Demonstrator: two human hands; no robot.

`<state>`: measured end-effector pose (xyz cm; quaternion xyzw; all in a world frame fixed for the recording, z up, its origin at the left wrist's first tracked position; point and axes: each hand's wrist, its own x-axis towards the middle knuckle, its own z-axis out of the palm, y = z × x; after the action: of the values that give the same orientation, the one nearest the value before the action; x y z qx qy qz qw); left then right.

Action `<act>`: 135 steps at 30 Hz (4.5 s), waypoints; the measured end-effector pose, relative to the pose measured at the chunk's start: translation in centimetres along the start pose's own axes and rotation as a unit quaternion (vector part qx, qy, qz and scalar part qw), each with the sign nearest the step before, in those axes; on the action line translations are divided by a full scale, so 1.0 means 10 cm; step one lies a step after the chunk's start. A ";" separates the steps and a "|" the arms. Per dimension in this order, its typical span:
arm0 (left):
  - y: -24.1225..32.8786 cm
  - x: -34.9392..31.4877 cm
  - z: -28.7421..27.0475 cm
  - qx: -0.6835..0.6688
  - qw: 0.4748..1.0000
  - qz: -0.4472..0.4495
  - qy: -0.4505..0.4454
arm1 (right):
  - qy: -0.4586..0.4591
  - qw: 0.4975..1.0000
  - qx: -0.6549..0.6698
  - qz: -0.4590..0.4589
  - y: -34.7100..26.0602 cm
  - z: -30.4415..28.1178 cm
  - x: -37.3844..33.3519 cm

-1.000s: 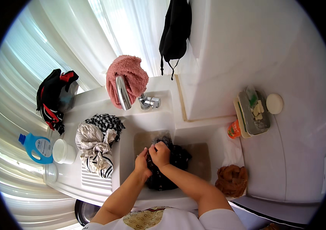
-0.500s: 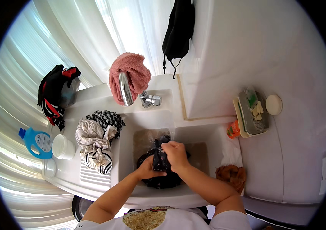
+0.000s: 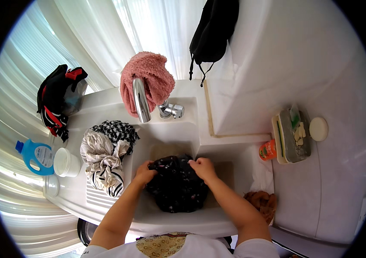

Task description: The person washes a piece of dark clothing by hand in a sink, repeatedly scrubbing and dunking the garment in soapy water.

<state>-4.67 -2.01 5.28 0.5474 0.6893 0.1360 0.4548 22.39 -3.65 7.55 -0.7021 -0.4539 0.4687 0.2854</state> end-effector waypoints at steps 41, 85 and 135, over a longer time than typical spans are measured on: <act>-0.43 0.32 0.89 -0.736 0.654 -0.085 -0.152 | 0.150 0.938 0.038 -0.309 -0.46 1.27 -0.25; -0.22 0.36 0.75 -0.624 0.759 -0.182 -0.050 | 0.129 0.919 0.059 -0.367 -0.25 1.38 -0.25; 0.39 0.10 0.62 -0.518 0.843 -0.143 0.024 | 0.206 0.952 -0.024 -0.226 0.02 1.16 0.32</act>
<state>2.65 -1.65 4.06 0.1239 0.5994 0.4199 0.6701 12.27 -1.13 1.44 -0.6692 -0.5432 0.2265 0.4537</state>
